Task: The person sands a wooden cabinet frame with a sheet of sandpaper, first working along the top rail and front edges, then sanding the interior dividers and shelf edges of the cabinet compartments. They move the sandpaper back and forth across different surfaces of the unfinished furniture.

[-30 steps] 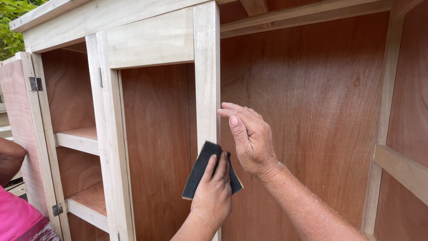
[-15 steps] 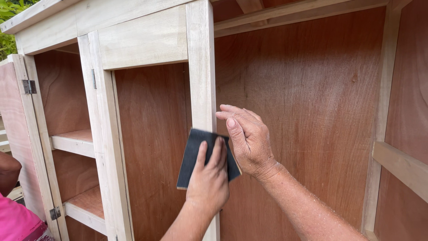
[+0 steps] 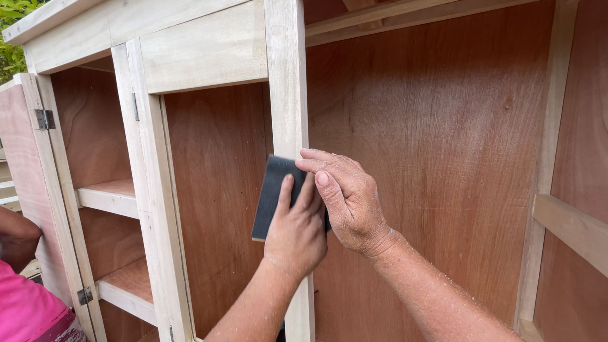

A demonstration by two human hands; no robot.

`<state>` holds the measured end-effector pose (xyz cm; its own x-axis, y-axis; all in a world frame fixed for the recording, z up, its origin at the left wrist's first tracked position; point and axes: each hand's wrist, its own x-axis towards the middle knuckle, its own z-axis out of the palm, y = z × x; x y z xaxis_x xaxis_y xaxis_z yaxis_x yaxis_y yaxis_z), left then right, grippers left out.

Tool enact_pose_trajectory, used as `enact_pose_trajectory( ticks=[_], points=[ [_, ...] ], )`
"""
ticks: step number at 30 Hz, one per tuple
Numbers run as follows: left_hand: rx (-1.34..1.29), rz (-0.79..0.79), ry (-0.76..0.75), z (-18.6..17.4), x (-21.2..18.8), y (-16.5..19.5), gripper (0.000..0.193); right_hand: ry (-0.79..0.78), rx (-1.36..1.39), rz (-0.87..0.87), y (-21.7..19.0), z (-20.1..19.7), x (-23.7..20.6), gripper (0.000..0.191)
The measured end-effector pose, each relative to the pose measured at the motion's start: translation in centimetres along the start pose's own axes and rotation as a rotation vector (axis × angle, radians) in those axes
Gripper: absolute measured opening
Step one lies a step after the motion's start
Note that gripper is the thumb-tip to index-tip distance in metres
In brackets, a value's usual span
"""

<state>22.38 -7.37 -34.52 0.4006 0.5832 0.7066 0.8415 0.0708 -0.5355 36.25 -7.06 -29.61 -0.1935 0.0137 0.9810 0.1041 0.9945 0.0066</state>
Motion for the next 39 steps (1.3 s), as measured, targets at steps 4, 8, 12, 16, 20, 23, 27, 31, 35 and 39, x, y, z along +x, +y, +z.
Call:
enact_pose_trajectory(
  ticks=[4,8,12,16,20,23,27,31,35,39],
  points=[
    [-0.045,0.189,-0.119,2.1,-7.0,3.3,0.057,-0.041,0.014,0.019,-0.6,0.7,-1.1,0.044],
    [-0.125,0.145,-0.149,2.5,-5.2,1.5,0.047,-0.065,0.042,0.024,-1.3,1.3,-2.0,0.042],
    [-0.102,0.028,0.193,1.0,0.6,-1.3,0.059,-0.052,0.050,0.003,-1.6,1.9,-2.9,0.040],
    [-0.141,0.044,0.178,1.4,-2.6,1.3,0.061,-0.050,0.035,0.005,-1.6,1.6,-4.0,0.041],
    [0.030,0.204,-0.156,4.0,-10.9,5.8,0.064,-0.079,0.015,0.022,-1.8,1.3,-5.1,0.043],
    [-0.044,0.299,-0.346,5.2,-11.9,5.8,0.045,-0.126,0.007,-0.001,-1.9,1.1,-6.0,0.043],
    [-0.187,0.120,-0.100,4.5,-6.8,2.1,0.052,-0.156,0.045,-0.011,-2.2,1.9,-6.6,0.043],
    [-0.180,0.066,0.173,4.0,-5.9,1.7,0.057,-0.141,0.047,0.006,-2.1,2.5,-6.7,0.043],
    [-0.127,0.199,-0.213,4.5,-12.6,6.4,0.054,-0.170,0.039,0.023,-2.0,2.5,-7.3,0.043],
    [-0.038,0.352,-0.373,4.6,-15.4,7.9,0.057,-0.214,0.033,0.008,-2.1,2.5,-8.2,0.043]
  ],
)
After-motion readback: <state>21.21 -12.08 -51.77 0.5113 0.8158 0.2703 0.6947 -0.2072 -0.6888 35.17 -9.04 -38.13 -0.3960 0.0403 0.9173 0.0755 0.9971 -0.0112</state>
